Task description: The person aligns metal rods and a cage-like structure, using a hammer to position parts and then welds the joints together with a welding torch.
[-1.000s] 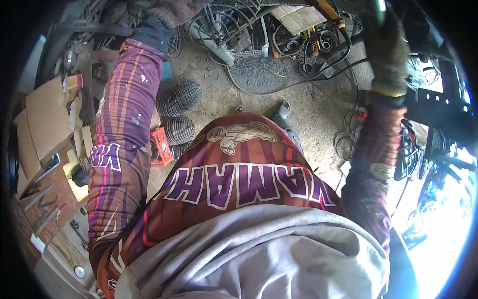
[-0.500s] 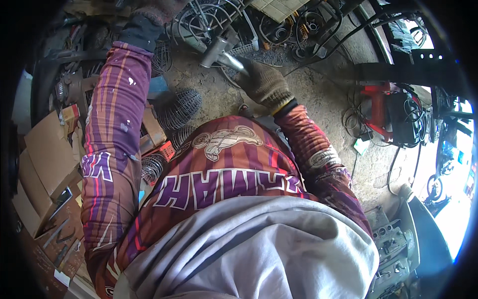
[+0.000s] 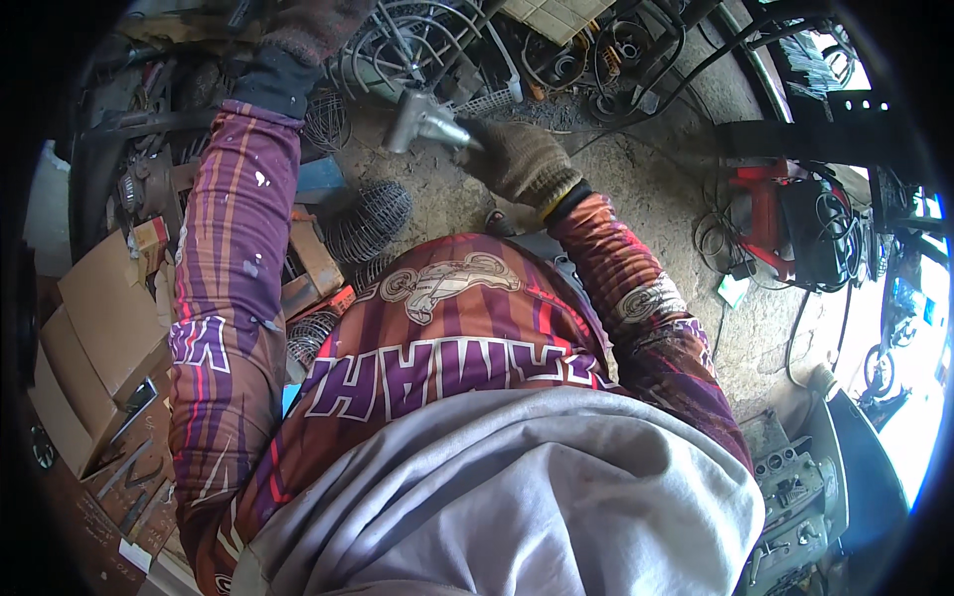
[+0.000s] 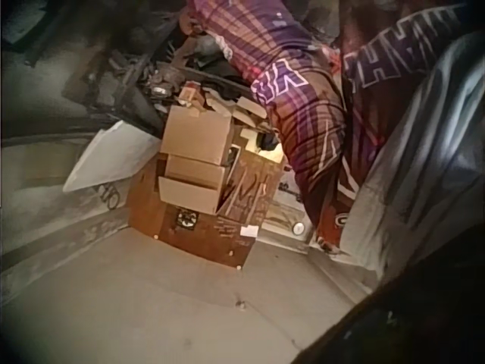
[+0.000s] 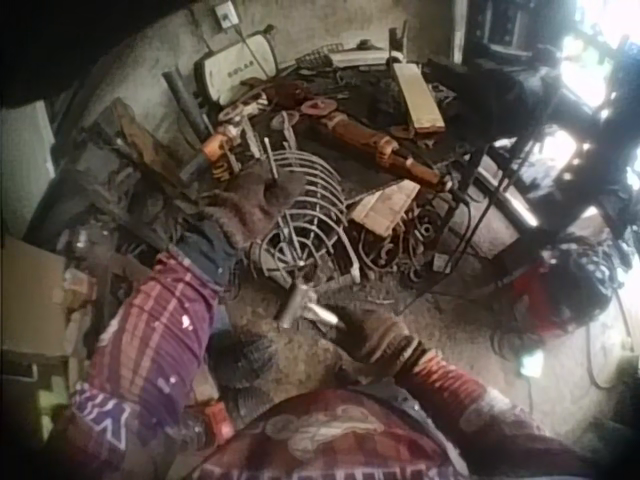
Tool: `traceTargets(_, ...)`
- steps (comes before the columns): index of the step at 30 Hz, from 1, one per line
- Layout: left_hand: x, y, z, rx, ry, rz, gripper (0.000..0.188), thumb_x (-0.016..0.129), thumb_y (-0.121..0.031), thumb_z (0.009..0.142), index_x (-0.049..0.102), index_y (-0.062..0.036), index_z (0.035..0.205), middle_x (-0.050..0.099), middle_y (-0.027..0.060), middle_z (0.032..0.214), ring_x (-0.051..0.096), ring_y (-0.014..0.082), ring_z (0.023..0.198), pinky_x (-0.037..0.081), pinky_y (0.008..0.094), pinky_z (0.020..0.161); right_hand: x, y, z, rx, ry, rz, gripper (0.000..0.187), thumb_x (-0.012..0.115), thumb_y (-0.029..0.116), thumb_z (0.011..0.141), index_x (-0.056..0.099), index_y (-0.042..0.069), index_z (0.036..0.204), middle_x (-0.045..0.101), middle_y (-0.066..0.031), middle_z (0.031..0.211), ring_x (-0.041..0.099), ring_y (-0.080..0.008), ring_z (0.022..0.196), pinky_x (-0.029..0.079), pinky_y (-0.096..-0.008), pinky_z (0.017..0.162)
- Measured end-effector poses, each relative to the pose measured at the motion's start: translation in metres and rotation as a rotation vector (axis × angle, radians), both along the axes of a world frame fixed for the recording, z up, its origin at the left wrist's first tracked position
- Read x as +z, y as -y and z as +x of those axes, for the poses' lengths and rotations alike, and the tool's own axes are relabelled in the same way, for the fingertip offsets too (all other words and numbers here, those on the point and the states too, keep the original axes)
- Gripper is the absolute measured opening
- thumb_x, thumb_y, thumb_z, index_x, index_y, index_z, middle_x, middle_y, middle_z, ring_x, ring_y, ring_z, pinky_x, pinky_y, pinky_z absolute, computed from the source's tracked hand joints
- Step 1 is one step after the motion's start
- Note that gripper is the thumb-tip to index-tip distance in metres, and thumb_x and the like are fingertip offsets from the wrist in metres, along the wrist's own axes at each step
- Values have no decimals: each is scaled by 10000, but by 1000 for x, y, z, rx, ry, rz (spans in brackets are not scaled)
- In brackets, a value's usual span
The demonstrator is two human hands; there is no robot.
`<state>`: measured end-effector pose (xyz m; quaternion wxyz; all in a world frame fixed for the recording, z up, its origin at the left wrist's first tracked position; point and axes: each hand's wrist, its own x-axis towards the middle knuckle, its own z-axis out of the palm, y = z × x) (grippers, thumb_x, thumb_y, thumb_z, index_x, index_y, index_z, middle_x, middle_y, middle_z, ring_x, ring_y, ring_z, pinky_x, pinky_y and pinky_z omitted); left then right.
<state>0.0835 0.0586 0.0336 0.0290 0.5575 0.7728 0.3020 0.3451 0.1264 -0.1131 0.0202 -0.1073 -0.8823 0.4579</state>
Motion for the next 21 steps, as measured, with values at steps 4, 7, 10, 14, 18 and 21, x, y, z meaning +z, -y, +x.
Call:
traceTargets(4, 1, -7, -5, 43, 157, -97, 404, 611, -375, 980, 612, -3, 824, 472, 53, 679, 419, 178, 610, 433, 353, 600, -17, -1, 1, -105, -33, -16, 498, 633, 463, 925, 593, 129, 1292, 699, -186, 1027, 680, -374, 976, 532, -461, 819)
traceTargets(7, 1, -11, 3, 165, 171, -72, 480, 615, -384, 976, 464, -41, 675, 372, 16, 613, 332, 145, 572, 335, 290, 734, -3, -1, 3, -30, 15, -15, 498, 633, 467, 924, 596, 129, 1287, 698, -186, 1009, 681, -378, 958, 530, -464, 800)
traceTargets(10, 12, -12, 9, 120, 222, -90, 537, 609, -391, 980, 386, -70, 611, 316, 12, 572, 294, 145, 545, 233, 393, 673, -10, -6, 4, 16, -44, 26, 485, 627, 447, 929, 591, 132, 1296, 698, -188, 988, 683, -378, 938, 528, -463, 784)
traceTargets(14, -14, -3, -27, -185, 798, 91, 559, 607, -405, 984, 344, -98, 597, 280, 14, 563, 265, 149, 531, 237, 434, 539, -5, -4, -2, -26, 28, -65, 495, 629, 439, 925, 580, 140, 1316, 699, -187, 1005, 683, -377, 945, 529, -465, 790)
traceTargets(18, 32, -12, 18, 107, 57, -179, 521, 586, -343, 994, 332, -117, 599, 294, 3, 572, 261, 133, 537, 240, 420, 531, -15, -5, 1, 30, -42, 52, 496, 631, 412, 926, 568, 142, 1337, 698, -196, 1006, 684, -377, 954, 534, -462, 796)
traceTargets(21, 21, -7, 8, 96, 188, -106, 503, 579, -325, 1001, 340, -117, 611, 307, 6, 582, 258, 135, 546, 254, 423, 529, -8, -12, -6, -32, 11, -17, 515, 633, 409, 922, 559, 138, 1355, 698, -198, 1031, 685, -380, 964, 538, -458, 818)
